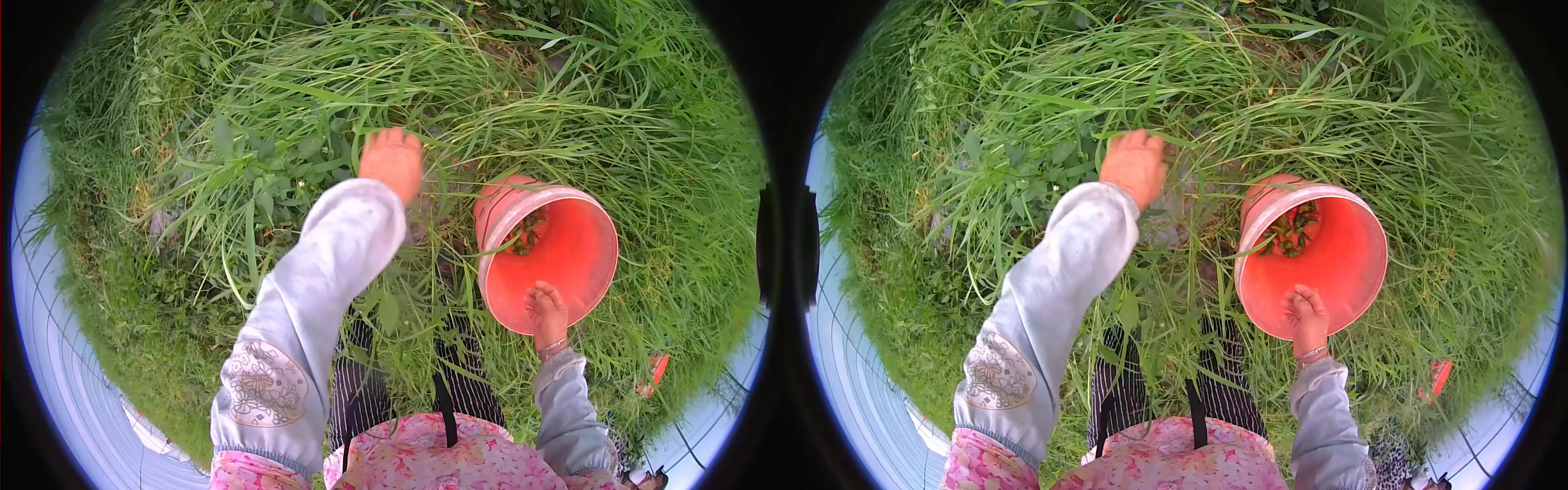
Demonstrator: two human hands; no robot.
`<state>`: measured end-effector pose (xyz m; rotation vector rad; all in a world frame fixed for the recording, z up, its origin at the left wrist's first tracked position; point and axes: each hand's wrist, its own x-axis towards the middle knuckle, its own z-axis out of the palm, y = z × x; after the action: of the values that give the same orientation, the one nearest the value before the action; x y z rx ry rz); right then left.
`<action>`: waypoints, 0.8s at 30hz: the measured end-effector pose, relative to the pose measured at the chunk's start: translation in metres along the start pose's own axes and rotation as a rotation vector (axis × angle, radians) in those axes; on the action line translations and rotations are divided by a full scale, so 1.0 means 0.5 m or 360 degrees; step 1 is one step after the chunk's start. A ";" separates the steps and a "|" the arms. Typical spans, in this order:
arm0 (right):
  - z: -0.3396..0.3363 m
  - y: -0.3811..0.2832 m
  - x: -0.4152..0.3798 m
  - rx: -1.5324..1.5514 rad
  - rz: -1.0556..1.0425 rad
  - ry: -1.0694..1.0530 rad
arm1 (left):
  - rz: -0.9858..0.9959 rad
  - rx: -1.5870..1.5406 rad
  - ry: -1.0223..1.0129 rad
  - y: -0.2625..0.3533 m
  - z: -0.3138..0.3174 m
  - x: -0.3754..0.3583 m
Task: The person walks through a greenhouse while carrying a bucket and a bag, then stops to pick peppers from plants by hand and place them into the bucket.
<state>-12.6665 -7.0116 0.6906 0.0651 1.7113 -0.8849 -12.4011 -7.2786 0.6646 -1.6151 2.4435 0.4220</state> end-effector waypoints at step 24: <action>0.842 0.116 0.079 -0.1970 -0.2011 -0.1138 | -0.0671 -0.0464 -0.1051 -0.172 0.300 -0.331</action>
<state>-12.3114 -7.2305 0.5994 -2.0458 1.1887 -0.3828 -12.2579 -7.1166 0.5618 -1.6797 1.5693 1.0675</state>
